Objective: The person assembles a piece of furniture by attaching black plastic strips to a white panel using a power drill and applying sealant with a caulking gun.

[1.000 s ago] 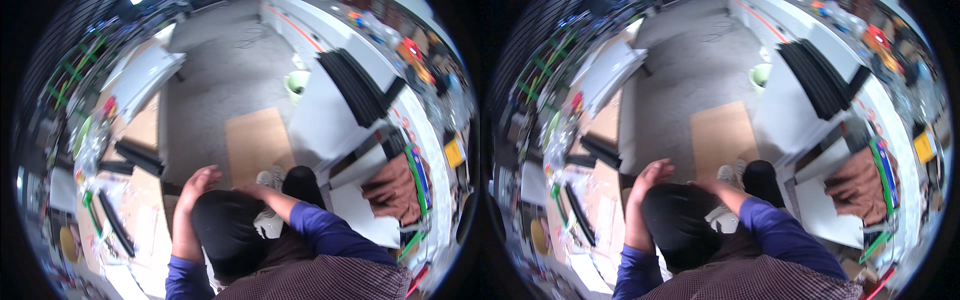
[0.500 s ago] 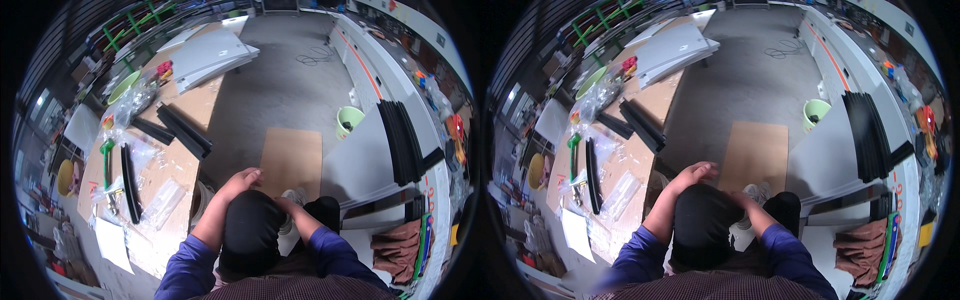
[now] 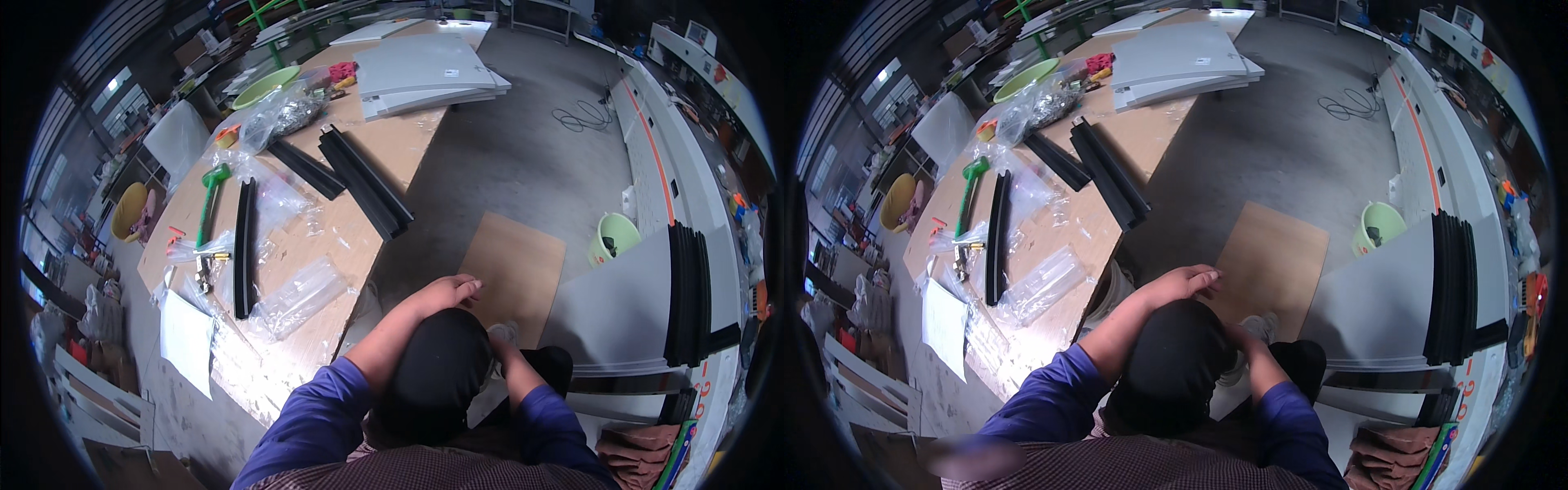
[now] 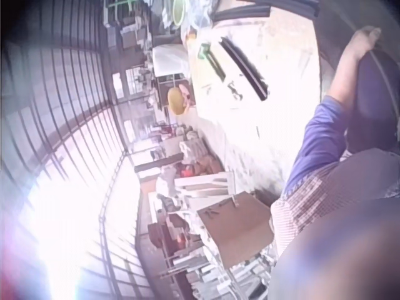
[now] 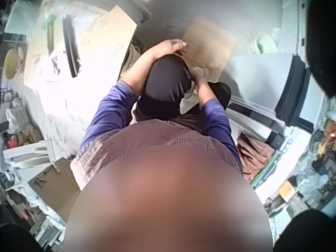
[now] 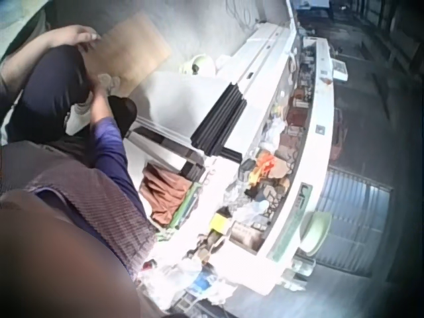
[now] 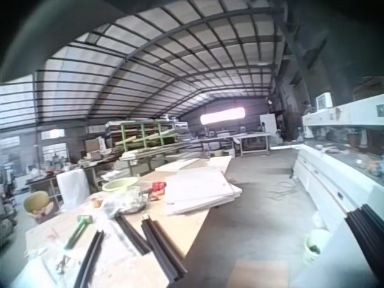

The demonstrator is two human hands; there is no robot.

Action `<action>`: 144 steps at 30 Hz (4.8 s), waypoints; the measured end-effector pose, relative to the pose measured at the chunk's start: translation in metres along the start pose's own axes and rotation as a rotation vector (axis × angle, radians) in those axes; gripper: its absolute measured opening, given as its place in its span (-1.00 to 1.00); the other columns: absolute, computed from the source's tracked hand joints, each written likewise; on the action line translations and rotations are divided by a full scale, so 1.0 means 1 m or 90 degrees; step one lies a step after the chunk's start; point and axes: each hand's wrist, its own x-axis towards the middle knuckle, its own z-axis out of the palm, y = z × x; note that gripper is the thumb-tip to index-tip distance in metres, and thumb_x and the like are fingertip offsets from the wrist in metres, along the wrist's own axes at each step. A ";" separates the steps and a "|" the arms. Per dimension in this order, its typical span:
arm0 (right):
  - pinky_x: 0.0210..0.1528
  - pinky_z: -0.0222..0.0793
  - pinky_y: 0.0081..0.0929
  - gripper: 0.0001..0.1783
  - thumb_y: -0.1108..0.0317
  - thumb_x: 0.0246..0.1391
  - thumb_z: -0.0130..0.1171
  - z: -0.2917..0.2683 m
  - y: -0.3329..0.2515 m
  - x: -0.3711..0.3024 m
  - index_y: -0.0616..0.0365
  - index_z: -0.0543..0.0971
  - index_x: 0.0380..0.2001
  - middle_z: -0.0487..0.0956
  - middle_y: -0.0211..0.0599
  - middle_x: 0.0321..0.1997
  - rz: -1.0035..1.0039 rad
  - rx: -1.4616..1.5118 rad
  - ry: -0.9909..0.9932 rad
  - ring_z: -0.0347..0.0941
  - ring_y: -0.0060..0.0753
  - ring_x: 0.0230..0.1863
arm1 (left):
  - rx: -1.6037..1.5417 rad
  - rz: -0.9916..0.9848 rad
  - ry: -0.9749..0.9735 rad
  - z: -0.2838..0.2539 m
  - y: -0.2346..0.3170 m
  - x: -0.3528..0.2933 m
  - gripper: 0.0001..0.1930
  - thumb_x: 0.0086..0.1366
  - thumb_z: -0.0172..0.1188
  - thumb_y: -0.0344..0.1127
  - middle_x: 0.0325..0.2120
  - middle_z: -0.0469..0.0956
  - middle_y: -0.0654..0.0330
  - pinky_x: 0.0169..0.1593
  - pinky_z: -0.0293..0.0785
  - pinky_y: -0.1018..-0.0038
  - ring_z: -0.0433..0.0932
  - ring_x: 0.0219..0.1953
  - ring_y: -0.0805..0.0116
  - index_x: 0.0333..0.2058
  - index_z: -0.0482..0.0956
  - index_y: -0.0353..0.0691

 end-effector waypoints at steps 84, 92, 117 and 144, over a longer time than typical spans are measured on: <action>-0.10 0.47 -0.25 -0.47 -0.08 0.19 0.11 -0.432 -0.141 0.215 0.12 0.45 0.01 0.54 -0.33 -0.18 0.003 0.764 0.262 0.47 -0.40 -0.23 | -1.083 -0.072 -0.327 0.051 -0.124 0.119 -0.38 0.47 -0.21 0.08 0.34 0.12 0.06 0.34 0.07 0.01 0.14 0.35 0.06 0.41 -0.05 0.08; 0.07 0.39 -0.35 -0.64 0.26 0.15 0.17 -0.443 -0.139 0.251 0.18 0.49 -0.02 0.56 -0.29 -0.03 -0.037 0.973 0.177 0.46 -0.37 0.05 | -1.006 -0.126 -0.259 0.061 -0.115 0.122 -0.41 0.47 -0.18 0.06 0.35 0.10 0.02 0.37 -0.02 -0.05 0.10 0.37 0.01 0.38 0.03 0.03; 0.23 0.23 -0.30 -0.40 0.40 0.05 0.10 -0.264 -0.151 -0.056 0.28 0.31 0.21 0.46 -0.19 0.13 -0.305 1.023 0.326 0.37 -0.27 0.17 | -1.001 0.319 0.363 0.003 0.112 0.068 -0.53 0.24 0.18 -0.37 0.05 0.45 0.02 0.29 0.26 0.12 0.39 0.16 0.05 0.11 0.36 -0.35; 0.27 0.21 -0.30 -0.41 0.52 0.13 0.14 -0.188 -0.170 -0.165 0.22 0.28 0.24 0.44 -0.25 0.17 -0.322 0.994 0.302 0.35 -0.30 0.22 | -0.855 0.490 0.144 0.039 0.099 -0.018 -0.45 0.08 0.13 -0.51 0.00 0.50 -0.06 0.21 0.39 0.15 0.49 0.07 0.01 0.11 0.34 -0.45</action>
